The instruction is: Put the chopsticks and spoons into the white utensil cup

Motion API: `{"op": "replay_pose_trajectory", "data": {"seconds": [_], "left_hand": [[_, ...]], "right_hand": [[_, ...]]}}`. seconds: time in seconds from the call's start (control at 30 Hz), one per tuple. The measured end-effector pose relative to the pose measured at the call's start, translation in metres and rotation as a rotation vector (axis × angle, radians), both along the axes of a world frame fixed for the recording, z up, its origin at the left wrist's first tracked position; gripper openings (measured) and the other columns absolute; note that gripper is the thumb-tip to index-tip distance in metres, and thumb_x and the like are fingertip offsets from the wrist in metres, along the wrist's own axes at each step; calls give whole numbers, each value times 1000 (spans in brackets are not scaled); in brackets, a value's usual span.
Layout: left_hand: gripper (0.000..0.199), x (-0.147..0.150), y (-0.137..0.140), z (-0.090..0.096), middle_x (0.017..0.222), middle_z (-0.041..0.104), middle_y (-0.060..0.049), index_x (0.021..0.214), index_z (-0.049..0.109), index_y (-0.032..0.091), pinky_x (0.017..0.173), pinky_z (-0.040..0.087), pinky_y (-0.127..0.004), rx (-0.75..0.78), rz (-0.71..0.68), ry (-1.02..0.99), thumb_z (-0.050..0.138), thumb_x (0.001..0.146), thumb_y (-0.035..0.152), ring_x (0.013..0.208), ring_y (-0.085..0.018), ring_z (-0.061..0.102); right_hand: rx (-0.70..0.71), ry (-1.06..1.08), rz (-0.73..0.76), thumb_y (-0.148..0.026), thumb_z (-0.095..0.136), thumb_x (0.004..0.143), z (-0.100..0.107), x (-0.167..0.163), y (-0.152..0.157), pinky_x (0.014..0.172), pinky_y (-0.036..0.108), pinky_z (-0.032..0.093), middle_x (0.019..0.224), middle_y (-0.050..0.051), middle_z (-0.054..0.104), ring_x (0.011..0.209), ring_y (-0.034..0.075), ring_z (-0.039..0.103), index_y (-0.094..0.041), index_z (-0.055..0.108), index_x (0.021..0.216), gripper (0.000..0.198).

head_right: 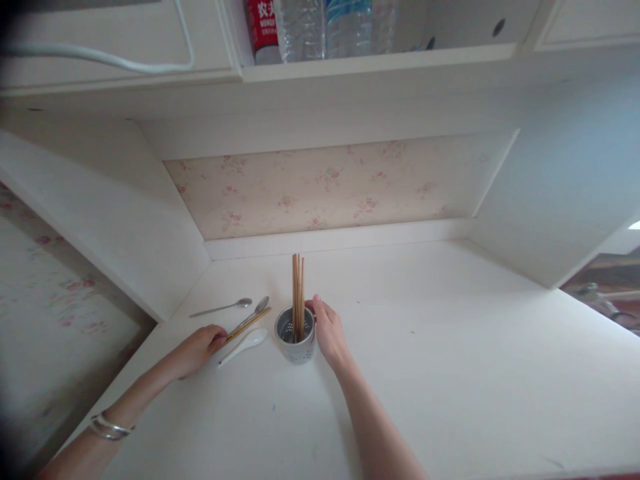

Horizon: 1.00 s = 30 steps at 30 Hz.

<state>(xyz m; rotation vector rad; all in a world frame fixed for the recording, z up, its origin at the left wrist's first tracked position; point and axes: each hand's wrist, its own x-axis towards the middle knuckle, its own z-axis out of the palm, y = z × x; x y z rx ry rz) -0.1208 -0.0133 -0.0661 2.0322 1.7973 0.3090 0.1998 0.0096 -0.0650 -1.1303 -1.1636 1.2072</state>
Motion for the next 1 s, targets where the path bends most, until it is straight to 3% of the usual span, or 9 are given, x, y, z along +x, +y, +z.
{"op": "replay_pose_trajectory", "data": {"seconds": [0.2, 0.33, 0.47, 0.6, 0.7, 0.77, 1.0], "left_hand": [[33, 9, 1, 14, 85, 70, -9, 84, 64, 19, 72, 44, -32, 17, 66, -93, 45, 82, 46, 80, -25, 63], [32, 27, 1, 49, 85, 69, -6, 91, 63, 19, 75, 45, -34, 90, 130, -204, 48, 82, 47, 81, -24, 63], [45, 62, -5, 92, 91, 66, -4, 117, 56, 17, 79, 48, -34, 159, 176, -584, 55, 83, 46, 80, -19, 63], [39, 104, -9, 116, 91, 63, -1, 114, 58, 18, 85, 50, -36, 114, 67, -1026, 64, 81, 38, 82, -16, 64], [29, 130, -5, 118, 91, 62, 0, 102, 59, 19, 86, 52, -38, 75, 36, -1253, 69, 79, 33, 85, -17, 66], [27, 143, 1, 114, 90, 63, 0, 99, 58, 19, 85, 53, -38, 84, 49, -1290, 69, 79, 33, 85, -17, 67], [31, 156, 22, 71, 90, 72, -6, 97, 66, 17, 89, 50, -34, 196, 120, -976, 62, 82, 44, 89, -19, 67]], "right_hand": [[-7, -12, 42, -70, 35, 86, 1, 1, 0, 82, 35, 45, 97, 10, 72, 92, 24, 62, -16, 73, 96, 66], [-20, -27, 53, -68, 30, 88, 4, 1, -1, 83, 35, 44, 100, 11, 71, 94, 24, 62, -15, 72, 97, 68], [-23, -17, 56, -68, 29, 89, 5, 0, -3, 83, 35, 43, 98, 10, 72, 93, 24, 62, -16, 72, 96, 68], [-28, 3, 47, -68, 30, 89, 6, -1, -4, 83, 35, 43, 99, 10, 72, 94, 24, 63, -16, 72, 97, 67], [-25, 4, 51, -68, 28, 89, 6, 0, -3, 83, 36, 43, 101, 11, 72, 94, 25, 63, -15, 71, 98, 69], [-22, -2, 52, -67, 28, 90, 6, 0, -3, 83, 36, 43, 102, 12, 72, 95, 25, 63, -15, 71, 100, 68], [9, 25, 71, -65, 29, 91, 0, 1, 1, 86, 38, 44, 103, 12, 71, 96, 24, 63, -16, 71, 102, 65]]}}
